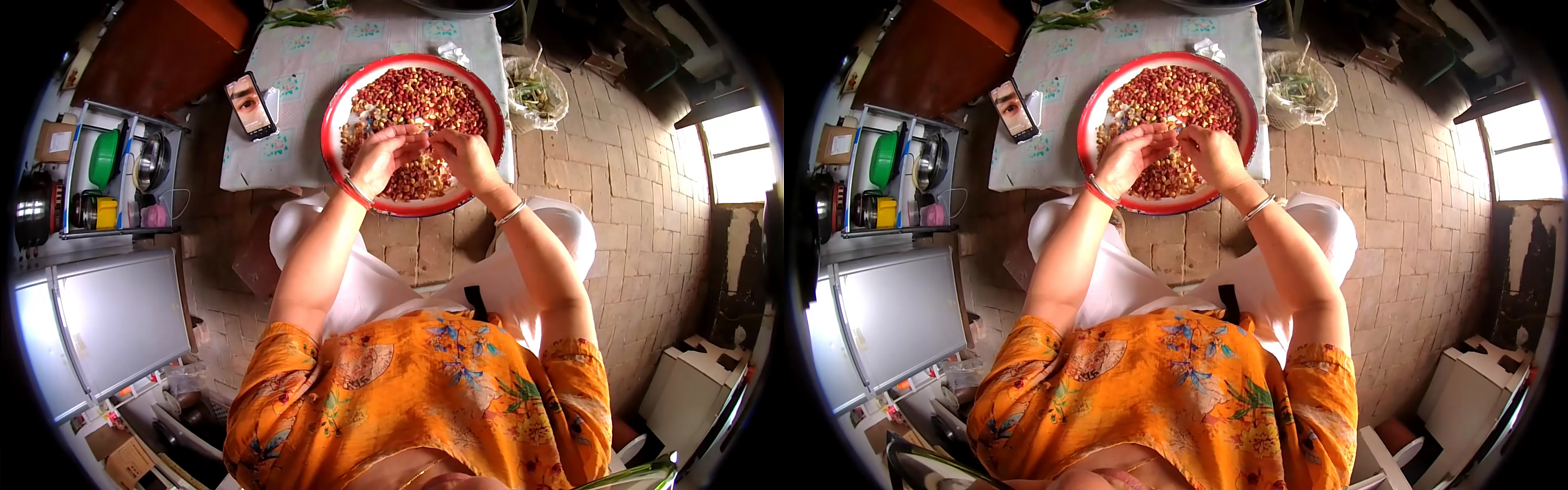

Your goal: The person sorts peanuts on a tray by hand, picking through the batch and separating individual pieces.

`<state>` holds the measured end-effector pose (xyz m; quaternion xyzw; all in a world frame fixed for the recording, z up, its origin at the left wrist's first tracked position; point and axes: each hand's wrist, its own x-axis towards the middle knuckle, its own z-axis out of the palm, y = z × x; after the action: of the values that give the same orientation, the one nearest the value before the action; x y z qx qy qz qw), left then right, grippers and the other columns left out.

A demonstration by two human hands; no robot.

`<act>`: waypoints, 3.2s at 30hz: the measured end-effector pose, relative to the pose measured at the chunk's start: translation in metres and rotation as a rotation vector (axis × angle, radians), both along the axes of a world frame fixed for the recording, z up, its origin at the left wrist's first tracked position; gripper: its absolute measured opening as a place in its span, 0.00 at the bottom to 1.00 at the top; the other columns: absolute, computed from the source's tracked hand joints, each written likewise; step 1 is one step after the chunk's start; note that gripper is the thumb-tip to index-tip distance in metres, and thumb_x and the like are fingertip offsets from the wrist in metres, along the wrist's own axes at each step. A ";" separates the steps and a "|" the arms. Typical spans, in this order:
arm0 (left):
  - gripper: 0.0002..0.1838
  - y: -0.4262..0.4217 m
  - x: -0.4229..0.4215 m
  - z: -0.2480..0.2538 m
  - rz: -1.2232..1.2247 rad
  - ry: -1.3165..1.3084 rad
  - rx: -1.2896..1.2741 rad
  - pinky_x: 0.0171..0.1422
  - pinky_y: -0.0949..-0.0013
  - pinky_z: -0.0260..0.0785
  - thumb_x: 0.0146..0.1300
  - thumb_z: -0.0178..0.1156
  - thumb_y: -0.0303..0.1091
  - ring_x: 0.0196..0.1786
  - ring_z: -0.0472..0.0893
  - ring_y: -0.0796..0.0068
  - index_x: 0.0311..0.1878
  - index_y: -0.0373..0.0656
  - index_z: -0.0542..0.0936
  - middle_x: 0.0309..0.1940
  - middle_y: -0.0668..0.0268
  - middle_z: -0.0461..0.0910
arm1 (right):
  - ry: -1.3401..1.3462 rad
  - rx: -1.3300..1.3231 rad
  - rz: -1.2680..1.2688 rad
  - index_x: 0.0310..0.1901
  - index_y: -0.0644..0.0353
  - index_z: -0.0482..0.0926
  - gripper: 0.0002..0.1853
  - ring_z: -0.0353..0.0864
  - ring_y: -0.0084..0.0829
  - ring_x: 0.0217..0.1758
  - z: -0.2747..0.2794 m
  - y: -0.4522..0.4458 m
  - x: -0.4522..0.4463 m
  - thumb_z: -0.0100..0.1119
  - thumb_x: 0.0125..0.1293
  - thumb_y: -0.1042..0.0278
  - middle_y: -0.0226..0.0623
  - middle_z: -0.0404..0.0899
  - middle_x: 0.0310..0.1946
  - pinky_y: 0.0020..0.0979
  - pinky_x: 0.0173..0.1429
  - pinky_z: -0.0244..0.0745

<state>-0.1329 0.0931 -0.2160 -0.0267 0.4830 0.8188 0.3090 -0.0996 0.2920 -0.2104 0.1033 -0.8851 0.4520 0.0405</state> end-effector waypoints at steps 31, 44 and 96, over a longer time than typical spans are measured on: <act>0.08 0.003 -0.017 0.004 0.131 0.788 -0.886 0.29 0.74 0.73 0.63 0.57 0.21 0.25 0.78 0.80 0.45 0.36 0.78 0.29 0.64 0.81 | -0.014 -1.166 0.561 0.32 0.62 0.79 0.06 0.76 0.27 0.29 0.171 0.004 0.085 0.68 0.57 0.75 0.36 0.79 0.30 0.27 0.34 0.71; 0.08 0.021 -0.012 0.011 0.022 0.843 -0.897 0.40 0.72 0.74 0.62 0.60 0.24 0.34 0.82 0.77 0.44 0.36 0.80 0.32 0.64 0.83 | 0.285 -1.305 1.117 0.40 0.75 0.81 0.09 0.77 0.32 0.22 0.208 0.002 0.113 0.58 0.67 0.75 0.50 0.80 0.33 0.26 0.22 0.68; 0.12 0.029 0.003 -0.015 -0.027 0.281 -0.190 0.46 0.76 0.75 0.69 0.49 0.26 0.41 0.81 0.80 0.51 0.37 0.78 0.41 0.67 0.81 | -0.150 -0.387 -0.055 0.42 0.66 0.81 0.09 0.75 0.23 0.22 -0.004 -0.009 0.002 0.51 0.71 0.74 0.35 0.79 0.23 0.29 0.28 0.71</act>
<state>-0.1296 0.1223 -0.2308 0.0655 0.5971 0.7609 0.2453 -0.0979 0.2829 -0.2148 0.0354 -0.7848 0.6188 0.0061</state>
